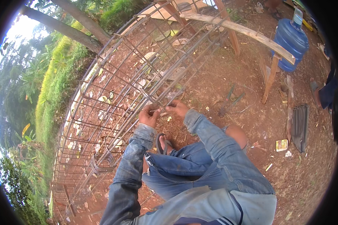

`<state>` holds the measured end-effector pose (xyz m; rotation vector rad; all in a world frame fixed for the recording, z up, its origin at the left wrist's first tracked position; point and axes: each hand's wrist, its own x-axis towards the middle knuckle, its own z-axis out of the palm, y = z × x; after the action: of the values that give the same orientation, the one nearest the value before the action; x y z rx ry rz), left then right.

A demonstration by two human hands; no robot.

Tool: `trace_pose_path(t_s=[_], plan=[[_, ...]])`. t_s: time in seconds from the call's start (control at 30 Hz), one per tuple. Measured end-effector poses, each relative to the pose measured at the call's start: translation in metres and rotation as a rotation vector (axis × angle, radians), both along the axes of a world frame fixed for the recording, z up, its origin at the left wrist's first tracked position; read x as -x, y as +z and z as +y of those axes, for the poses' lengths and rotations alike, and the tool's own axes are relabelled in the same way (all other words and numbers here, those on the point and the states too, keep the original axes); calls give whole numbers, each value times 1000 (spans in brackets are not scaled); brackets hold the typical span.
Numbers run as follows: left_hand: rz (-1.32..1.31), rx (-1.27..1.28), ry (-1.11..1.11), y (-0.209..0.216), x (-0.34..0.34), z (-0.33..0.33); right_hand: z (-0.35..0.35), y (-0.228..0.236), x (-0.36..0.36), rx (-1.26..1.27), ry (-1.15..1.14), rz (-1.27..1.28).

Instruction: The person is assembling a metal structure by tying metal rods together using wire and pliers. They repeatedly bend wire, wrap it around rod intersections, and twist it to secure the connections.

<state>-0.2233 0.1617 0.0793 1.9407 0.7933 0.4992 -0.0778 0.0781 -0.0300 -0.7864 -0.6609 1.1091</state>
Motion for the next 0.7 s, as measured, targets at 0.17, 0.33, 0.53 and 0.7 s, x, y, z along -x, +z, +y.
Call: trace_pose_path(t_s=[0.17, 0.33, 0.53, 0.7], plan=[[105, -133, -92, -26, -8, 3, -7, 1, -2, 24, -20, -49], [137, 195, -40, -22, -12, 11, -11, -15, 8, 14, -89, -115], [231, 636, 13, 9, -24, 11, -12, -10, 8, 40, -72, -116], [379, 369, -47, 4, -38, 22, 2, -18, 12, -36, -134, -157]])
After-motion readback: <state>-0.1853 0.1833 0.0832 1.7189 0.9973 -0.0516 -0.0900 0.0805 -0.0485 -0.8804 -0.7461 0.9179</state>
